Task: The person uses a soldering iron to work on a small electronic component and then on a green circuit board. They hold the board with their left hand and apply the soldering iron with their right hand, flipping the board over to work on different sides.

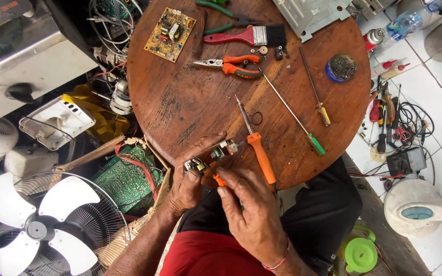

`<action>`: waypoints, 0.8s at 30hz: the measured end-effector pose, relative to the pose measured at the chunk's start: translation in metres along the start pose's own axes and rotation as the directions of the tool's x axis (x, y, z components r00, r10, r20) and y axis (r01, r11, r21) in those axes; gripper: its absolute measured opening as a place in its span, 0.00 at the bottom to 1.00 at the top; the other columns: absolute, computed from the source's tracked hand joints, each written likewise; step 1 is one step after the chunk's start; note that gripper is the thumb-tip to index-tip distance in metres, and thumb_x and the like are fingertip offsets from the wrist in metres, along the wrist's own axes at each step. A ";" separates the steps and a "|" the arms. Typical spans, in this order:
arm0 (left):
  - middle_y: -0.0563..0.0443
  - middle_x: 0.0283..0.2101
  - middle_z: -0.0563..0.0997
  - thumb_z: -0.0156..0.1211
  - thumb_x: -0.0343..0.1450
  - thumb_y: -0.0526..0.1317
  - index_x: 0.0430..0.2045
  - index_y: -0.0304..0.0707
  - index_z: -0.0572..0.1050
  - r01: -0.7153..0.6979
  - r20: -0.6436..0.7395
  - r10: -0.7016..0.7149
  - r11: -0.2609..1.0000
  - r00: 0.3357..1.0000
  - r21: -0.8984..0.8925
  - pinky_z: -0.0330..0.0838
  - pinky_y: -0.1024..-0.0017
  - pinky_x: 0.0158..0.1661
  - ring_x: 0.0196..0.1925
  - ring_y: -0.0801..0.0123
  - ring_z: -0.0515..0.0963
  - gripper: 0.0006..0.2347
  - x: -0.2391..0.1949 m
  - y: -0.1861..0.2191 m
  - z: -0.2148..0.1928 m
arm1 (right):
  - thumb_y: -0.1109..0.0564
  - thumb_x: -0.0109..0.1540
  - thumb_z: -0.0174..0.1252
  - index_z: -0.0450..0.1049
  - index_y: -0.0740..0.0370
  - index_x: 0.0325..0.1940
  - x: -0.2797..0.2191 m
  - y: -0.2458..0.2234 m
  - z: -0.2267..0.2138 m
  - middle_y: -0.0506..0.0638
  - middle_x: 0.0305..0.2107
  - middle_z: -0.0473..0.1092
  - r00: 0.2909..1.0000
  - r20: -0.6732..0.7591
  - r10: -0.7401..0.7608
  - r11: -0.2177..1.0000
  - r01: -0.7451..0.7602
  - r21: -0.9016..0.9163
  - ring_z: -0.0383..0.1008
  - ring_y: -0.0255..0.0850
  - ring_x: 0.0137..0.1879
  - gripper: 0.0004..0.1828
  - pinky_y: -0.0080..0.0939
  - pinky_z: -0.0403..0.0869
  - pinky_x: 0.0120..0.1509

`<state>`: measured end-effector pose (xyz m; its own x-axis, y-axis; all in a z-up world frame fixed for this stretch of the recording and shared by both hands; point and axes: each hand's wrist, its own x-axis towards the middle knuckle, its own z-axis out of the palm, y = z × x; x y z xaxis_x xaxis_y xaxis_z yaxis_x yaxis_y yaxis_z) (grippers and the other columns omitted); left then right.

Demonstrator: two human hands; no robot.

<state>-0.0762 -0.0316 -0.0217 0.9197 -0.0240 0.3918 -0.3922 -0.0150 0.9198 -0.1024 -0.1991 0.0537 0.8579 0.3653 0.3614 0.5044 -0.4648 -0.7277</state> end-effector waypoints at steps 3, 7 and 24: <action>0.32 0.62 0.76 0.37 0.79 0.68 0.58 0.29 0.72 -0.002 0.021 0.005 0.992 1.000 -0.123 0.65 0.52 0.70 0.68 0.47 0.75 0.35 0.000 0.004 0.008 | 0.61 0.68 0.57 0.73 0.66 0.62 -0.003 -0.001 0.005 0.56 0.50 0.73 1.000 -0.024 -0.018 1.000 0.018 -0.020 0.78 0.49 0.55 0.17 0.45 0.79 0.62; 0.35 0.59 0.78 0.39 0.79 0.68 0.57 0.28 0.73 0.029 0.019 -0.026 0.982 0.999 -0.186 0.66 0.51 0.69 0.65 0.48 0.76 0.35 -0.004 0.011 0.009 | 0.60 0.68 0.57 0.73 0.65 0.62 -0.005 -0.005 0.004 0.55 0.51 0.74 1.000 -0.024 -0.004 1.000 0.004 -0.005 0.78 0.49 0.58 0.17 0.45 0.78 0.65; 0.33 0.47 0.82 0.35 0.80 0.58 0.43 0.23 0.77 -0.069 0.086 0.069 0.998 0.994 0.002 0.76 0.54 0.53 0.49 0.45 0.83 0.30 0.010 0.025 0.016 | 0.58 0.70 0.54 0.71 0.65 0.63 -0.017 0.000 0.013 0.57 0.50 0.72 0.988 -0.116 0.101 0.984 -0.082 0.157 0.79 0.50 0.57 0.18 0.44 0.83 0.61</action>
<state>-0.0770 -0.0484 0.0054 0.8858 -0.1106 0.4506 -0.4548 -0.0148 0.8905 -0.1185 -0.1947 0.0396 0.9098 0.2205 0.3516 0.4109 -0.3604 -0.8374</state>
